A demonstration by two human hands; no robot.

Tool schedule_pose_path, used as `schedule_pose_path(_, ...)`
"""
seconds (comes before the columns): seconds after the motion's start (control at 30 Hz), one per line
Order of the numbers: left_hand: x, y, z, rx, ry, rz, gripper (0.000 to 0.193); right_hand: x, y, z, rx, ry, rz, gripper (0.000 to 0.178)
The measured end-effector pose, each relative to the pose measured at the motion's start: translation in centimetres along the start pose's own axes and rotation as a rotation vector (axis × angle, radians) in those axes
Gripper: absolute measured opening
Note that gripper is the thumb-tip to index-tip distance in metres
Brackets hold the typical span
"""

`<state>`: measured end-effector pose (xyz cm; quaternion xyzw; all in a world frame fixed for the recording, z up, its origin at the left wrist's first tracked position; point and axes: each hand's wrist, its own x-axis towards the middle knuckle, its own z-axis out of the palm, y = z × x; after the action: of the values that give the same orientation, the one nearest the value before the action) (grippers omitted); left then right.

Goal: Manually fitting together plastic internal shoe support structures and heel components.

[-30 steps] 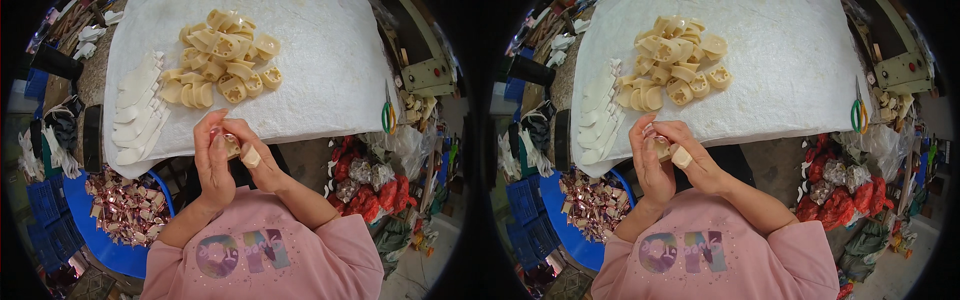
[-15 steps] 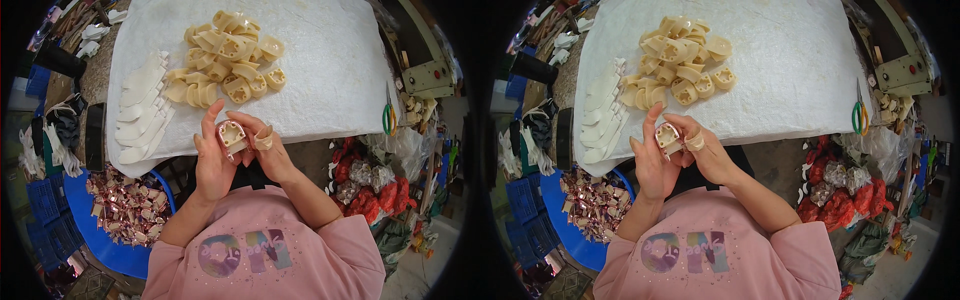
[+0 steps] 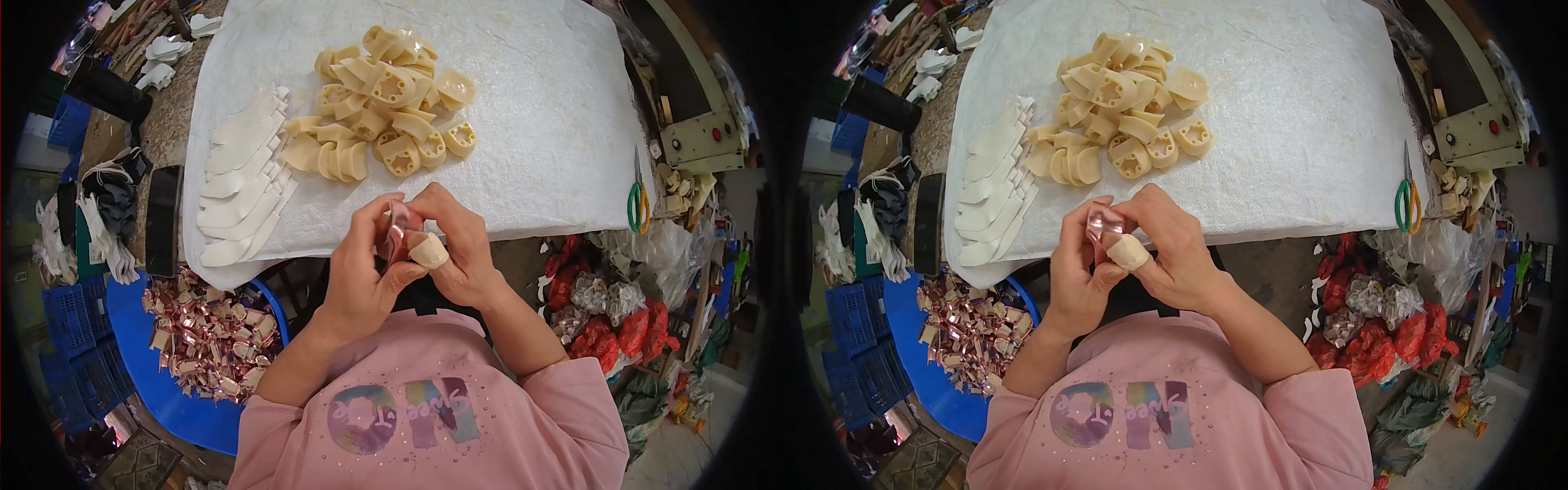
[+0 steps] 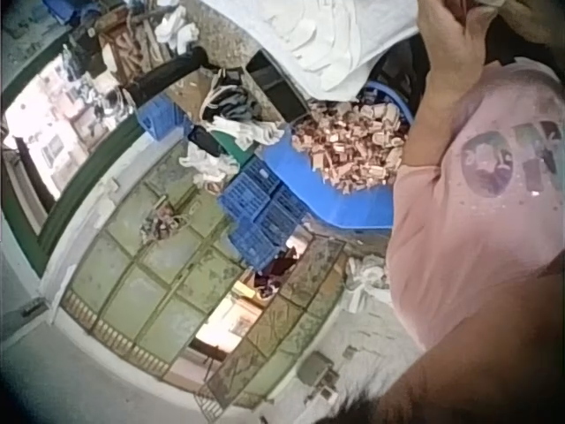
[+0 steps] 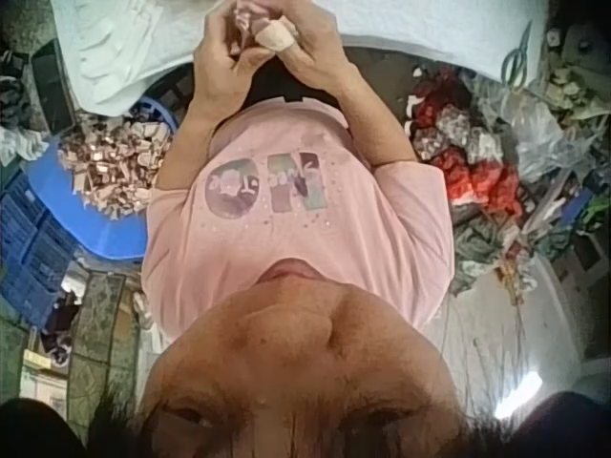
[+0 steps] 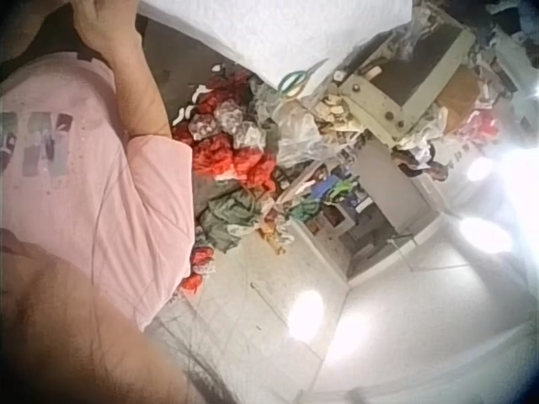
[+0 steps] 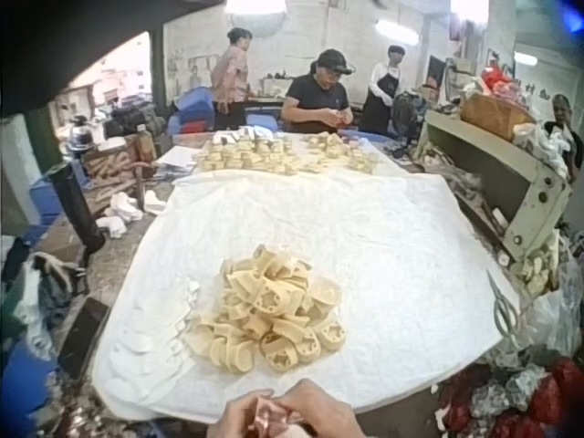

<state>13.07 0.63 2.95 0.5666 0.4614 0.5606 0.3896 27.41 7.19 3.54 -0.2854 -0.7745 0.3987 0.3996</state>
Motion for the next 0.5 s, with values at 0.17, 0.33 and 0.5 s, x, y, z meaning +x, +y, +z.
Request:
schedule_pose_path(0.17, 0.6, 1.1, -1.7, 0.083, 0.015, -0.077, 0.055, -0.2, 0.2, 0.3, 0.744, -0.015, 0.371, 0.029)
schedule_pose_path(0.33, 0.9, 1.9, -1.3, 0.434, 0.006, 0.176, 0.052, 1.2, 0.8, -1.0, 0.794, -0.161, 0.572, 0.024)
schedule_pose_path(0.5, 0.7, 2.9, -1.0, 0.454, -0.009, 0.137, 0.052, 1.7, 0.1, -1.9, 0.257, -0.282, 0.134, 0.020)
